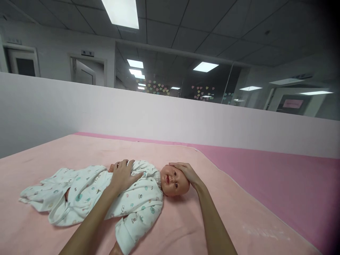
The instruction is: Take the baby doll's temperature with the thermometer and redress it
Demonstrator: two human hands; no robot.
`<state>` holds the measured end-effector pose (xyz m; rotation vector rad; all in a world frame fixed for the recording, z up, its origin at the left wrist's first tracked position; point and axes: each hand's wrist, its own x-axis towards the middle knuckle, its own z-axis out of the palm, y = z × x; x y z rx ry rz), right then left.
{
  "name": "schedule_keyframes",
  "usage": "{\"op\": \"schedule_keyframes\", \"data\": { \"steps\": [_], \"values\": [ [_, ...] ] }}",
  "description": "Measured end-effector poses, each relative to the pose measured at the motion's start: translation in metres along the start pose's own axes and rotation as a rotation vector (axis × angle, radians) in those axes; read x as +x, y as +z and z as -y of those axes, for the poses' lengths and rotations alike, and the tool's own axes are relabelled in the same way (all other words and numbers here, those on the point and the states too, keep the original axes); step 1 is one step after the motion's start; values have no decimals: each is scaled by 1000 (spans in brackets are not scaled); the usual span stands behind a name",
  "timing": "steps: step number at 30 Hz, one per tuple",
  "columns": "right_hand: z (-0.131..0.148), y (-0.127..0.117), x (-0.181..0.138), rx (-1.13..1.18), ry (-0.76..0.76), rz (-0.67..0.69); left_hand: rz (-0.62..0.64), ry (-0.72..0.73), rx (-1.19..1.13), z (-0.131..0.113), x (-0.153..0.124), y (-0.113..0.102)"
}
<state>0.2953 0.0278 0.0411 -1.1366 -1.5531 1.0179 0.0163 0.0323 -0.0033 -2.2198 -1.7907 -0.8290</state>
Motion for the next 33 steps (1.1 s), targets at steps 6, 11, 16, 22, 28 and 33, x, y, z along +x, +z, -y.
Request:
{"op": "schedule_keyframes", "data": {
  "steps": [6,11,16,22,28,33],
  "values": [
    [0,1,1,7,-3,11,-20,-11,15,-2,0,-1],
    [-12,-5,6,-35,2,-100,-25,-15,22,-2,0,0],
    [-15,-7,7,-29,19,-114,-34,-17,23,-2,0,0],
    [-8,-5,1,15,16,-14,-41,-22,15,-2,0,2],
    [-13,-6,5,-10,23,-36,-46,-29,16,-4,0,1],
    [-17,-7,6,-6,42,-171,-31,-43,14,-5,1,0]
  ]
}}
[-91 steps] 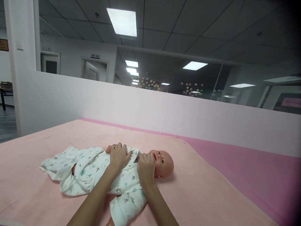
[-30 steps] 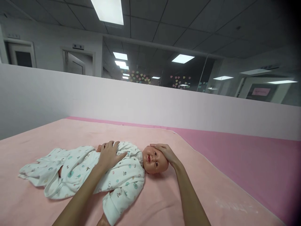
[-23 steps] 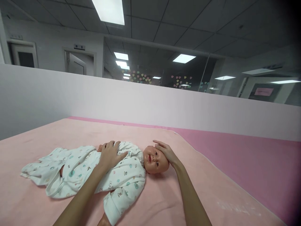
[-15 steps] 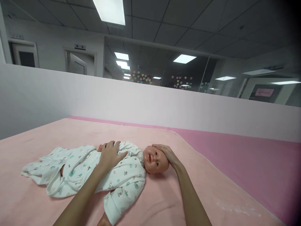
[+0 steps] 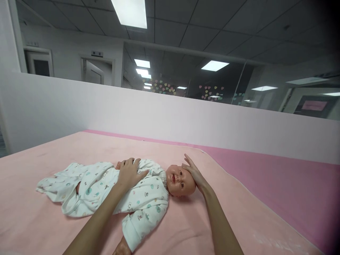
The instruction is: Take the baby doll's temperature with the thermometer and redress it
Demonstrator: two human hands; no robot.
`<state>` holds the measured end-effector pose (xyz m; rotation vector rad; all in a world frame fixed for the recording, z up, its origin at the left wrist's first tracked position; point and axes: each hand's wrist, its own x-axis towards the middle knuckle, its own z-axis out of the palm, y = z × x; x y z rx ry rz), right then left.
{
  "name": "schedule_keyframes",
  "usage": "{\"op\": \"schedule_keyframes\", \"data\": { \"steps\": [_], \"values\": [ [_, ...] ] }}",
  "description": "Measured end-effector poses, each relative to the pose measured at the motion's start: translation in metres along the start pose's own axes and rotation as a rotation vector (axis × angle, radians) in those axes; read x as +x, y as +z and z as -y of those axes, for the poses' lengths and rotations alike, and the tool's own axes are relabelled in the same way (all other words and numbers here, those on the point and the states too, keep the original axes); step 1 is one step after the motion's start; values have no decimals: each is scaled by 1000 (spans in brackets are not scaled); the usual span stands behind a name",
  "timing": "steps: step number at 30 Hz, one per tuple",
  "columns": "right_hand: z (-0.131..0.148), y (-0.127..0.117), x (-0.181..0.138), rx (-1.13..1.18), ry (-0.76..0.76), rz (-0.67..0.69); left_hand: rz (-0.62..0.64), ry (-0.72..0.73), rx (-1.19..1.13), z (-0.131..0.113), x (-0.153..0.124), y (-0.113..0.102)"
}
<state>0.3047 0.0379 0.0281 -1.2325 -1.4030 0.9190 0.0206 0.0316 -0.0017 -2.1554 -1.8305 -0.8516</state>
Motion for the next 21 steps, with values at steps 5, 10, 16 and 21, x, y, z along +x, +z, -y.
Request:
{"op": "schedule_keyframes", "data": {
  "steps": [5,10,16,21],
  "values": [
    [2,-1,-1,21,24,82,2,7,-4,0,0,0],
    [4,-1,0,-8,0,154,10,6,-6,0,0,0],
    [2,0,-1,33,21,139,-2,-6,-7,0,0,1],
    [-2,0,0,87,28,45,-11,-2,-15,0,0,3]
  ]
}}
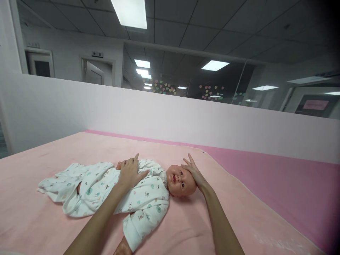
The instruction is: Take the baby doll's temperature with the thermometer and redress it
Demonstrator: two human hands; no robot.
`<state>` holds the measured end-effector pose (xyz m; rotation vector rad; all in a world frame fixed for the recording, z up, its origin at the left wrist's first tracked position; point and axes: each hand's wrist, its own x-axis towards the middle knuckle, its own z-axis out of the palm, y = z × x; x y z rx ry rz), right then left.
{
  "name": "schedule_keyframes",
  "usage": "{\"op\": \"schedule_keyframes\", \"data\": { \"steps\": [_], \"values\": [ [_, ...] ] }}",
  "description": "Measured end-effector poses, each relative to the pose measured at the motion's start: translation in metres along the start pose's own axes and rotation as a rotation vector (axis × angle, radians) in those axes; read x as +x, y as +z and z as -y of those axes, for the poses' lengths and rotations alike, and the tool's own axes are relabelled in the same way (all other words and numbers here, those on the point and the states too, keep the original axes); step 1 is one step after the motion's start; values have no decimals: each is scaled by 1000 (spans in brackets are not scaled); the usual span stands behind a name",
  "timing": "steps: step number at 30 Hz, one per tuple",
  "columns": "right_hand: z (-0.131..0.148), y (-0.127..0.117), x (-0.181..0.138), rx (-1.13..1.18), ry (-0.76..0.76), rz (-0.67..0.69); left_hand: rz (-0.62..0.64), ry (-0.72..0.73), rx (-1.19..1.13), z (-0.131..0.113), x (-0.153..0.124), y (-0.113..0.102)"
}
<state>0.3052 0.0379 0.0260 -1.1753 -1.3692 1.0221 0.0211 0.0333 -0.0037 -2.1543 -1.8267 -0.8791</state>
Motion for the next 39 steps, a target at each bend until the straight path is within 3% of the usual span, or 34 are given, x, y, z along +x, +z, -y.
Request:
{"op": "schedule_keyframes", "data": {
  "steps": [7,13,21,28,34,39],
  "values": [
    [0,0,2,-48,-46,-2,-1,7,0,0,0,-1],
    [3,0,2,-75,-54,121,42,9,7,-1,1,-4],
    [-1,-2,4,-52,-62,112,20,14,6,0,0,-3],
    [-6,-3,8,-56,-87,-8,-12,27,0,0,-1,-1],
    [1,-2,2,-71,-65,135,16,31,-8,-2,-1,-6],
    [4,0,-1,-68,-60,115,41,9,-9,-3,0,-8]
  ]
}}
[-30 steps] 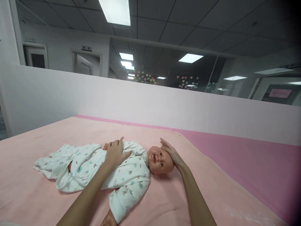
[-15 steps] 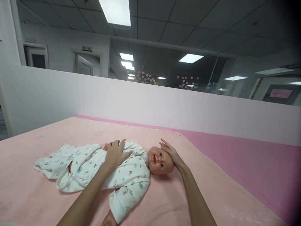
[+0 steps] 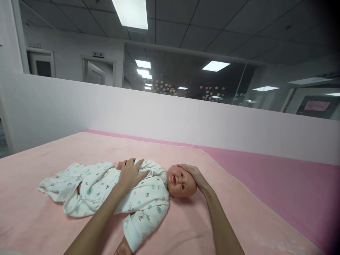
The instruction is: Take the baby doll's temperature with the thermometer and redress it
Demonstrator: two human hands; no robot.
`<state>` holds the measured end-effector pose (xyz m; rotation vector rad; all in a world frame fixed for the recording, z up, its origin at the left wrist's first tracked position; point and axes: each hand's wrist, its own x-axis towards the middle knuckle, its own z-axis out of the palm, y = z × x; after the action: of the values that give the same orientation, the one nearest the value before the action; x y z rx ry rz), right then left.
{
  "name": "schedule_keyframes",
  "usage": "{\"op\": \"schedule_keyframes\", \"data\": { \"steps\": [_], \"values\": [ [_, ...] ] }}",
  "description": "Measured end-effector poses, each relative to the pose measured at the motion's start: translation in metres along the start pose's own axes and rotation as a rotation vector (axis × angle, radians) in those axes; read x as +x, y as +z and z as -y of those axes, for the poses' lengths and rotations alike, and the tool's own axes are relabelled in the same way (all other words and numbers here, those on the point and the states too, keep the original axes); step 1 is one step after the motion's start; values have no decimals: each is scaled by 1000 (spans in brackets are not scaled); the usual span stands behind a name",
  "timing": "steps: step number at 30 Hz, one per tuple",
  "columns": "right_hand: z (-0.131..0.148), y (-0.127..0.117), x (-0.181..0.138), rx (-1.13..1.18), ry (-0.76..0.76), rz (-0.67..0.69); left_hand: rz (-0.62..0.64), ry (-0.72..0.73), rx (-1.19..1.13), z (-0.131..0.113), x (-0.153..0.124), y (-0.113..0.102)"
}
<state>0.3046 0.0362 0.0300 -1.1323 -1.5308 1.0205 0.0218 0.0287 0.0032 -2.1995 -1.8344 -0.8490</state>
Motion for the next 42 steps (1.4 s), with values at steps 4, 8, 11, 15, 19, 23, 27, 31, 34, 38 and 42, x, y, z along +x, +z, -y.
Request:
{"op": "schedule_keyframes", "data": {
  "steps": [4,8,11,15,19,23,27,31,34,38,42],
  "values": [
    [0,0,0,-3,4,-2,-16,18,8,2,0,2],
    [-3,-1,2,10,-1,-48,-40,29,12,3,-1,5],
    [-7,-3,4,-14,-24,-94,-44,13,20,3,-1,5],
    [-6,-3,4,-10,-23,-73,-35,4,15,2,0,4],
    [-2,0,2,-8,-16,-16,-1,6,5,1,0,2],
    [-2,0,3,-2,-16,-35,-7,3,2,1,0,1],
    [-3,0,4,-11,-34,-41,-7,6,7,2,1,2],
    [-2,1,4,-8,-32,-44,-11,11,17,1,0,2],
    [-1,1,2,12,-27,-46,-24,26,19,1,0,3],
    [-4,0,4,49,3,-48,-53,29,-13,4,0,7],
    [-9,-2,8,52,-22,-131,-70,7,-72,4,1,10]
  ]
}}
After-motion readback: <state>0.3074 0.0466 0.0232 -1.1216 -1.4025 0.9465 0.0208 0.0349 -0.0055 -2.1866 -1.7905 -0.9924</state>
